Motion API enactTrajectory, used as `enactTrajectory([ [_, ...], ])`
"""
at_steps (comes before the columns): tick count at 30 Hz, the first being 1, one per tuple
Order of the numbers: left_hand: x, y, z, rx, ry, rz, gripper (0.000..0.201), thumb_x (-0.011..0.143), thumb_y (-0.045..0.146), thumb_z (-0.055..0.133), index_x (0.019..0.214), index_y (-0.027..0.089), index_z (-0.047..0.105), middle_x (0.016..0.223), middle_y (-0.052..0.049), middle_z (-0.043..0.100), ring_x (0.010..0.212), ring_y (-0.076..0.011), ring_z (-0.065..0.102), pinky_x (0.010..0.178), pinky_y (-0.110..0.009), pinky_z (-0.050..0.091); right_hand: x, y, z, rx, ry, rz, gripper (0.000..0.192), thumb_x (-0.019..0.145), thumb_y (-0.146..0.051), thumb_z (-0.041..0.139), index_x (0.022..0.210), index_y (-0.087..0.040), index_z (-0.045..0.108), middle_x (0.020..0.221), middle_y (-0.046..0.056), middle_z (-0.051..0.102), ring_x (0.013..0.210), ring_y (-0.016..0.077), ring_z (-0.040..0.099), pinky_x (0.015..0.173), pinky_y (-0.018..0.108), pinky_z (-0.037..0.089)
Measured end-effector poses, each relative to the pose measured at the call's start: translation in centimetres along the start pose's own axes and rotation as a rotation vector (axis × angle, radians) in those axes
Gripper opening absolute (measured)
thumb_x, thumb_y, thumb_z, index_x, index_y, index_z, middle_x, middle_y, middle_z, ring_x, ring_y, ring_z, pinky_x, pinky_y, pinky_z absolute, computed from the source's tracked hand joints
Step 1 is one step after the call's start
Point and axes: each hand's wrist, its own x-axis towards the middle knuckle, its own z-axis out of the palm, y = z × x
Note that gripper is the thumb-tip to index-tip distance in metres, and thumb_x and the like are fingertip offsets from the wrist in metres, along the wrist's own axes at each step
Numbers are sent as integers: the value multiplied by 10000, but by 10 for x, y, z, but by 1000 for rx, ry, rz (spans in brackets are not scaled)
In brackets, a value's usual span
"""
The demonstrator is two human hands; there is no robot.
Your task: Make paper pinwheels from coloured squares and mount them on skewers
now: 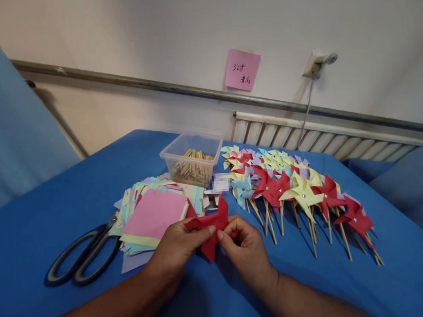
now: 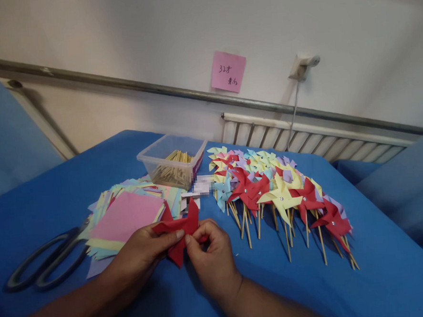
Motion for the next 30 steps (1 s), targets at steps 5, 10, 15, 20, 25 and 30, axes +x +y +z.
enactTrajectory([
  [5,1,0,-2,-1,-5,37,281,683,307,744,913,146,748,833,-79,759,753,-202,663,738,-294,484,-1,-2,-4,120,-21,35,152,835,-322,607,752,-195,588,769,4,582,702,141,518,652,266,425],
  [10,3,1,-5,-5,-17,50,243,697,308,724,881,152,747,829,-79,762,746,-211,676,809,-337,488,6,3,-13,244,94,154,261,906,-437,504,940,-206,620,904,31,645,792,158,567,710,282,441],
  [15,1,5,-2,110,5,39,200,641,311,742,756,148,733,702,-52,739,675,-198,661,697,-289,494,9,7,-15,372,-38,192,331,871,-482,550,813,-171,647,769,23,643,699,145,569,683,279,453],
  [20,2,1,-4,340,-50,57,165,621,299,717,647,138,696,572,-15,677,520,-149,582,507,-226,403,5,1,-12,427,-292,228,306,721,-435,736,871,-179,663,785,15,682,698,155,610,699,293,480],
  [25,5,-4,-10,453,-86,97,144,631,280,665,604,139,666,514,6,620,476,-135,533,469,-218,352,6,-4,-10,330,-349,252,334,687,-478,733,815,-177,664,746,18,698,652,152,622,657,277,487],
  [30,6,-3,-10,457,-131,96,140,616,277,667,644,140,658,559,8,624,492,-125,515,484,-216,342,6,4,-9,228,-304,182,245,735,-404,691,806,-175,642,709,7,679,610,135,599,613,255,473],
])
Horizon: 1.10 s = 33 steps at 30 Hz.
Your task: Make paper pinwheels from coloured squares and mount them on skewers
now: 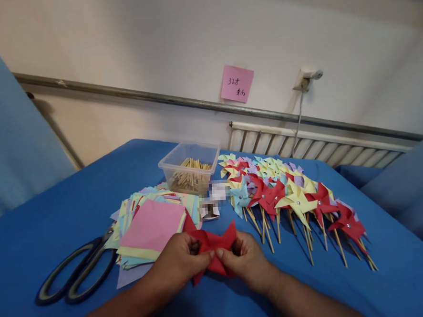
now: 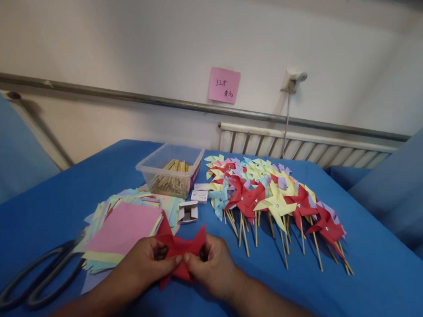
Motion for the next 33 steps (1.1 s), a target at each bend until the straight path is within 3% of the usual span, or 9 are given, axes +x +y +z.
enactTrajectory([
  [3,-1,3,1,-14,-35,4,128,612,263,665,653,144,641,563,17,613,483,-110,486,478,-212,324,0,2,-1,-28,12,-20,177,747,-334,672,804,-174,626,695,8,664,626,150,607,629,271,485],
  [10,-4,10,4,-7,102,-30,211,591,321,691,538,166,557,424,64,480,406,-86,392,413,-206,241,-2,-1,2,-97,45,-91,146,789,-299,625,871,-179,637,811,37,696,716,179,634,690,298,500],
  [17,-8,19,-3,-132,131,24,164,592,274,731,612,149,627,471,43,564,413,-91,456,422,-204,319,-2,-5,-4,-33,69,-106,249,859,-401,555,863,-170,648,774,23,657,705,159,592,664,272,460],
  [20,-11,32,-15,-342,222,27,185,612,280,747,670,138,643,507,14,616,423,-109,512,437,-220,391,7,-1,-13,-186,225,-97,340,882,-444,502,772,-156,646,623,0,582,609,140,539,596,251,423],
  [23,-10,40,-27,-583,291,81,172,606,210,766,705,134,648,621,-30,696,547,-143,618,585,-263,504,18,6,-16,-358,346,-151,267,858,-394,546,793,-163,664,667,7,587,637,145,544,604,248,425],
  [28,-4,35,-34,-705,309,127,104,639,165,748,655,148,647,623,-5,701,576,-124,622,620,-230,501,32,6,-6,-702,290,-354,166,856,-215,537,890,-205,698,919,53,632,876,169,593,772,259,456],
  [33,0,26,-30,-687,271,125,115,653,209,747,690,135,668,606,-14,696,551,-131,606,587,-244,497,55,-3,5,-1070,249,-300,242,890,-141,462,962,-204,684,918,61,663,893,184,600,792,271,440],
])
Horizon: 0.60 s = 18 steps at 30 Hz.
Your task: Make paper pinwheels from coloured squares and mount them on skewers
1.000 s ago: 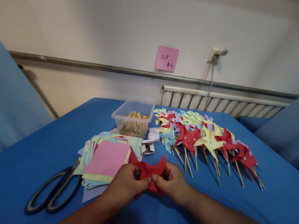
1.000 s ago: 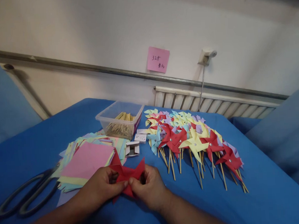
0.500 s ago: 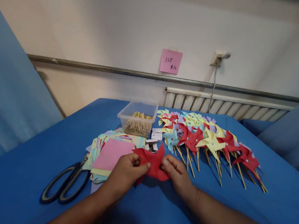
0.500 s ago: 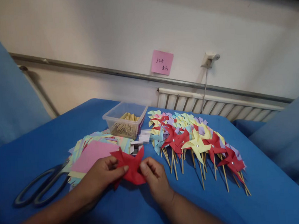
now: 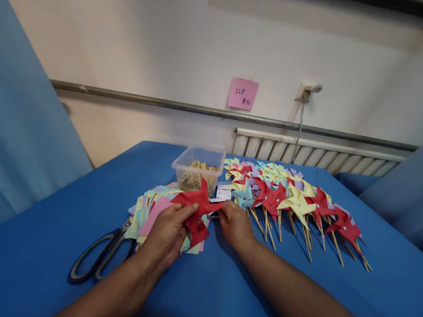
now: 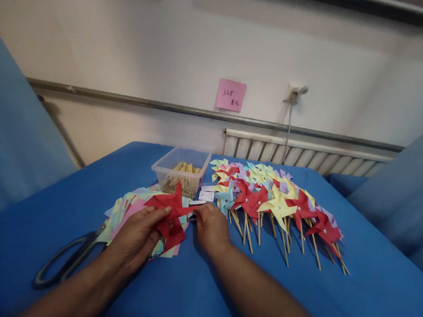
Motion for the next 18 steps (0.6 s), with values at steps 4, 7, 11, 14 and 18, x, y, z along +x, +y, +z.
enactTrajectory([
  [4,2,0,-3,-23,-33,22,129,658,216,746,727,126,685,611,-15,698,548,-124,600,593,-239,493,8,-1,2,-69,-34,19,173,848,-165,533,904,-210,691,906,67,646,885,210,596,773,286,428],
  [7,3,2,-5,-12,-38,24,123,664,221,742,711,122,687,615,-20,702,552,-121,603,596,-235,491,3,0,1,-96,-10,52,147,826,-181,551,924,-197,660,966,78,605,896,213,589,766,288,431],
  [11,1,1,-4,6,-35,5,123,658,223,747,686,123,680,609,-29,705,555,-135,613,599,-246,494,-4,5,0,-129,65,175,273,763,-190,592,1032,-148,574,1004,116,590,939,257,577,772,326,436],
  [14,-2,-1,-1,5,-49,-15,126,666,223,745,713,122,686,654,-42,720,589,-153,636,622,-260,503,-5,9,0,-87,14,188,255,776,-174,561,1030,-148,570,962,107,628,915,249,597,756,312,431],
  [18,-4,-2,2,29,-118,-18,132,715,231,699,746,103,706,685,-74,735,622,-167,655,682,-278,516,-4,10,-4,-97,-48,162,145,834,-199,504,913,-168,621,905,92,674,876,231,622,724,285,412],
])
